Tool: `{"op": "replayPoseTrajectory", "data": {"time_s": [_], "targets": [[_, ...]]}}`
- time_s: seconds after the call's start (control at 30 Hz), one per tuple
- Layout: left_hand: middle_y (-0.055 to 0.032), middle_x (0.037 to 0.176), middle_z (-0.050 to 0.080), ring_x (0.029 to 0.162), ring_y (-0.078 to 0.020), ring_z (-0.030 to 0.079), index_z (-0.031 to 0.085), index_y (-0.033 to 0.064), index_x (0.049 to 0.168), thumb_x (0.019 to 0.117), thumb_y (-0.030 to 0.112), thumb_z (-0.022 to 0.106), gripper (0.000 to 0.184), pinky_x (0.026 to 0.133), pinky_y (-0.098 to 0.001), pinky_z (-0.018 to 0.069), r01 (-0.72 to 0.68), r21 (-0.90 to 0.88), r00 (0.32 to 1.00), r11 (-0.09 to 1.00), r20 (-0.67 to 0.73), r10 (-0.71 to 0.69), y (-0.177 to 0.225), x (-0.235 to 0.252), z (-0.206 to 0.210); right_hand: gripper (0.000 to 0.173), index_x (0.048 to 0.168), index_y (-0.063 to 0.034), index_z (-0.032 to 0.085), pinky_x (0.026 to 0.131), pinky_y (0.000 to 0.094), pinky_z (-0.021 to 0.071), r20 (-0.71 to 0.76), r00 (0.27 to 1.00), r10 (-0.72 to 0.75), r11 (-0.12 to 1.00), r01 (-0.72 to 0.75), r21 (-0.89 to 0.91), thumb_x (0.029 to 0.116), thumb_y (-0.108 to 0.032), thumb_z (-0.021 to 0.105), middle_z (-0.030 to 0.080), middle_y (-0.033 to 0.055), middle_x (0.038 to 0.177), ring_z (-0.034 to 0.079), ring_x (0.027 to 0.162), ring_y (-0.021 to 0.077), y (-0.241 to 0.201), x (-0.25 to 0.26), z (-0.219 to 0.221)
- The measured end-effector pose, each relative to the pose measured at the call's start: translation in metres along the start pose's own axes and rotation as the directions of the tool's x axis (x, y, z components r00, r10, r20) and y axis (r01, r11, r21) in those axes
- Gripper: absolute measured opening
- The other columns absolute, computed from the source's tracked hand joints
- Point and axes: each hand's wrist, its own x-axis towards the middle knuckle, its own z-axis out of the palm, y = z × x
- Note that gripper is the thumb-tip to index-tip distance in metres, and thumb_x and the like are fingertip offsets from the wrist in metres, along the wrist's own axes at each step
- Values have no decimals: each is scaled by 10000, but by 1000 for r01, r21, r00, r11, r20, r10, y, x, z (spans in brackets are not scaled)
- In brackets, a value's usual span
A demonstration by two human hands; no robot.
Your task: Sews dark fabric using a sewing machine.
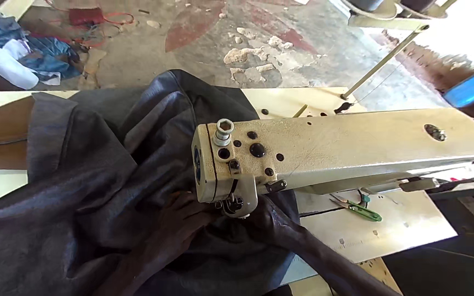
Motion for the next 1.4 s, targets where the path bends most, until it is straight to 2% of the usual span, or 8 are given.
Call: {"op": "replayPoseTrajectory", "data": {"time_s": [0.23,0.4,0.8,0.97,1.07,1.2,1.33,1.4], "targets": [[76,1061,724,1155,-75,616,695,260,1086,1074,303,484,215,1114,-371,383,0,-93,1000,996,-23,-2,-7,2,-1,106,975,-119,694,832,306,565,-36,999,25,999,-24,24,935,-112,596,715,37,894,696,904,148,-3,4,4],[47,1067,709,1104,-133,637,685,271,1086,1053,244,494,196,1046,-426,435,-37,24,999,999,34,36,-7,4,1,82,921,-131,705,739,263,570,-53,998,27,999,-29,-34,885,-108,636,700,19,813,694,809,121,-7,10,-1],[141,1115,729,1208,-111,595,711,307,1057,1043,222,528,202,1050,-420,403,3,45,1000,999,-8,-3,-2,-5,1,142,953,-127,758,797,301,580,45,998,52,999,-52,-7,935,-122,617,737,32,901,707,876,141,-2,5,-1],[109,1048,723,1171,-111,602,704,282,1052,1050,256,504,202,1058,-405,399,4,16,1000,1000,-26,-4,-3,-3,2,108,929,-142,718,794,271,563,17,1000,-26,992,28,-124,909,-132,612,705,16,859,692,871,134,-6,9,-3],[86,1035,720,1139,-130,620,705,262,1038,1046,261,508,197,1052,-427,419,-13,42,1000,999,-5,14,-5,3,1,149,966,-94,767,813,355,578,151,985,79,995,-68,-76,921,-113,627,740,71,907,718,900,195,-8,16,-9],[70,1012,724,1111,-145,639,699,257,1048,1033,218,504,199,1037,-440,425,-40,87,999,995,31,37,-4,5,-4,171,1005,-98,767,859,381,567,207,963,174,984,-163,-69,948,-158,618,744,86,950,712,952,204,-10,19,-14],[97,1051,731,1172,-128,626,711,274,1050,1039,228,523,195,1065,-452,423,-19,49,1000,999,20,18,-4,1,-3,94,956,-144,708,817,258,563,-9,1000,-18,995,17,-101,920,-154,622,710,20,878,695,895,118,-3,8,-6],[104,1075,729,1184,-120,614,711,274,1058,1050,237,518,196,1061,-439,416,-15,29,1000,999,19,14,-4,-1,-2,93,958,-136,699,827,239,555,-32,996,-80,992,76,-104,927,-132,611,707,17,883,689,900,109,-3,8,-5]]}}
